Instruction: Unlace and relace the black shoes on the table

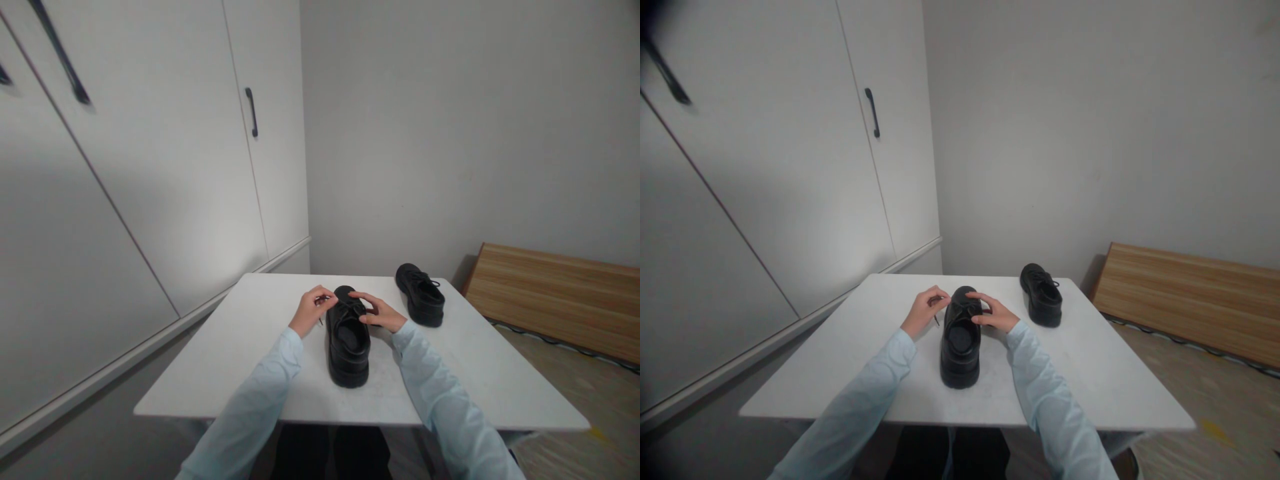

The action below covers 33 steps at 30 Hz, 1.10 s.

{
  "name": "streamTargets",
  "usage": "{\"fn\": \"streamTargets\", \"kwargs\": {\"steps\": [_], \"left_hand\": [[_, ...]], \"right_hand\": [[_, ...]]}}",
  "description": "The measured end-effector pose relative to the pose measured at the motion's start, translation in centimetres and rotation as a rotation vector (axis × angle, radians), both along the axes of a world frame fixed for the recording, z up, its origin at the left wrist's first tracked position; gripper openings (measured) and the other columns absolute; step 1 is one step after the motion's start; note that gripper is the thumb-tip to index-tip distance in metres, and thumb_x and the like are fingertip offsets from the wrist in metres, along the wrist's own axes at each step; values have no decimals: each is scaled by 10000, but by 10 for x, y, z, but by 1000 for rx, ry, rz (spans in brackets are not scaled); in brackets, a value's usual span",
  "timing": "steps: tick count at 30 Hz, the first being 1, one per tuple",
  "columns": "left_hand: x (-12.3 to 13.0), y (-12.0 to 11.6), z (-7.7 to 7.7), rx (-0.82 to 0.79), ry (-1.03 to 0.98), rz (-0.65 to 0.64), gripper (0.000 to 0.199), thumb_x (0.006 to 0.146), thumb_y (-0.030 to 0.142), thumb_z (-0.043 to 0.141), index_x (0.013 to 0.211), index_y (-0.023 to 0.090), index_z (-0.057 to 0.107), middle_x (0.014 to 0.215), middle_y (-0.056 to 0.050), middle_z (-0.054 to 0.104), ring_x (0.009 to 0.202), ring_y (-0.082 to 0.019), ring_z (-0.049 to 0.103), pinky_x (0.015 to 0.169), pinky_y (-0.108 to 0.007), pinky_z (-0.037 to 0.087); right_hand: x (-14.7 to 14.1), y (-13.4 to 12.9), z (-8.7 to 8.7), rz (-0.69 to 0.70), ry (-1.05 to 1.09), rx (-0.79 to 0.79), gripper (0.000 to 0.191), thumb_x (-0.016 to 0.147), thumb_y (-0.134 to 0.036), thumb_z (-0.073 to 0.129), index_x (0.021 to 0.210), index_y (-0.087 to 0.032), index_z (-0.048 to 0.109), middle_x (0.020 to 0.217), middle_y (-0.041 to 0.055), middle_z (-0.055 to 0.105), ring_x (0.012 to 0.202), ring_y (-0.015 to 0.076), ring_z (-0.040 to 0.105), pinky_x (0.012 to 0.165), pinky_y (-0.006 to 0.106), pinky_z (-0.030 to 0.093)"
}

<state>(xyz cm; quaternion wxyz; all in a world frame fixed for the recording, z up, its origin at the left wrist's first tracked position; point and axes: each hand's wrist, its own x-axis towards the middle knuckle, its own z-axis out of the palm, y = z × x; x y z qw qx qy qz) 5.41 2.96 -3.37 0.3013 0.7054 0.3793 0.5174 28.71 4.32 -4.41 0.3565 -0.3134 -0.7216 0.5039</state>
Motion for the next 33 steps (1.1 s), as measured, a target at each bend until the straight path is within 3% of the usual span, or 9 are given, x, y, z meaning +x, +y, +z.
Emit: {"fn": "streamTargets", "kwargs": {"steps": [4,7,10,14,21,27,33], "left_hand": [[2,-4,2,-92,-20,-212,281,720,421,678,695,141,665,725,-31,568,746,-153,549,698,-265,422],[1,-5,3,-117,-30,-278,407,771,507,592,635,128,658,737,-52,571,752,-166,560,737,-290,436],[1,-3,2,-97,-17,-200,505,852,533,447,629,133,659,745,-68,596,781,-178,572,801,-310,438],[2,0,-3,-59,14,-90,379,848,471,496,790,147,685,864,-78,657,889,-196,598,843,-309,448],[5,1,-10,-22,58,-177,273,812,382,584,957,179,696,1093,-93,674,1056,-218,598,992,-374,406],[5,1,-11,-36,71,-189,263,811,368,587,953,182,707,1107,-92,677,1066,-218,605,1003,-381,407],[4,1,-10,-33,80,-201,270,820,371,582,961,177,705,1112,-96,675,1078,-216,602,1003,-367,407]], "right_hand": [[1,0,1,-2,-1,23,560,614,-378,780,1133,-287,589,1366,81,470,1292,295,391,1034,493,319],[3,1,0,-16,-6,36,505,598,-382,790,1051,-274,593,1376,88,450,1286,298,397,1031,511,306],[3,3,-2,-38,-5,53,479,582,-392,800,990,-263,586,1358,89,461,1274,298,407,1024,516,306],[3,4,-2,-57,-11,65,423,598,-396,787,936,-243,585,1333,96,469,1263,294,414,1020,498,312],[1,3,3,-127,-50,123,297,635,-406,745,829,-217,623,1203,90,524,1180,284,471,960,452,367],[0,-1,12,-185,-20,163,268,711,-448,673,766,-185,669,868,55,611,877,209,574,777,339,456],[-1,1,10,-164,7,59,340,726,-496,649,767,-160,685,586,6,600,551,138,533,585,296,441]]}}
